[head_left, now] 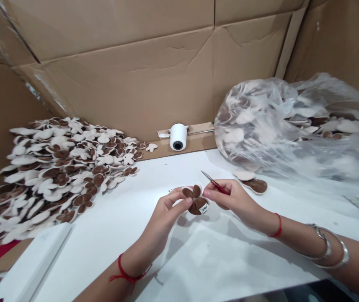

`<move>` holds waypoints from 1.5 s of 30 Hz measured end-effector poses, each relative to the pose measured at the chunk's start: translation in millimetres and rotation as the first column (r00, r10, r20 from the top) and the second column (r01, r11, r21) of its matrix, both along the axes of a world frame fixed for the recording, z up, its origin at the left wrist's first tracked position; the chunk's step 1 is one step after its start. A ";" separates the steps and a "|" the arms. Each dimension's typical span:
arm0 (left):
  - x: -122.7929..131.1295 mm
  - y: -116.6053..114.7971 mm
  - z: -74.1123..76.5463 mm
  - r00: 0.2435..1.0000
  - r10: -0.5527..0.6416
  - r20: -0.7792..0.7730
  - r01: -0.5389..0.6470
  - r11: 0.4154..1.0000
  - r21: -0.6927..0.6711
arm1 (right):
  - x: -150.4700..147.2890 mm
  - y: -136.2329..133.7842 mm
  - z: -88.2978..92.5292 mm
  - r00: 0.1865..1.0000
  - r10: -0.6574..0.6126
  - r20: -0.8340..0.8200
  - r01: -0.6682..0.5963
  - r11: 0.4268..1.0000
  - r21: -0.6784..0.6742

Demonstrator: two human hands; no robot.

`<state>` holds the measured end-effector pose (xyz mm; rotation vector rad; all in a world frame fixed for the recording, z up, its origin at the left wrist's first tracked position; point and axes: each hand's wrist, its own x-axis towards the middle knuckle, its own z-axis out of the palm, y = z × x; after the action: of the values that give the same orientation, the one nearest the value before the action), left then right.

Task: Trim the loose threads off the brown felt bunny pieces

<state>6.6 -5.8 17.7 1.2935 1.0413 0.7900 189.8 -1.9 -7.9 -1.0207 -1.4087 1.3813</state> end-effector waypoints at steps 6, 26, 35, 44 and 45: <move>-1.4 0.2 0.1 0.999 0.042 -0.020 -0.041 0.999 0.031 | -2.5 -4.9 0.9 0.997 0.037 0.072 -0.038 0.999 0.015; -6.4 7.5 -0.1 0.999 -0.006 -0.053 0.009 0.998 0.057 | -1.5 2.1 4.0 0.972 0.104 -0.210 -0.148 0.967 -0.205; -47.1 28.0 17.8 1.000 -0.004 0.024 0.004 1.000 0.008 | 6.7 10.7 -8.8 0.908 -0.116 -0.403 -0.072 0.904 -0.422; -55.7 42.7 16.4 0.956 0.221 0.194 -0.232 0.972 0.035 | 1.5 10.1 -13.1 0.864 -0.155 -0.479 -0.154 0.824 -0.545; -48.0 37.8 10.8 0.973 0.166 0.162 -0.174 0.984 0.036 | 0.4 10.8 -14.7 0.860 -0.141 -0.490 -0.171 0.825 -0.538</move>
<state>-41.4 32.0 28.5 1.1735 1.0188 1.0382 190.2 8.9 -22.6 -0.8915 -0.6060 1.9740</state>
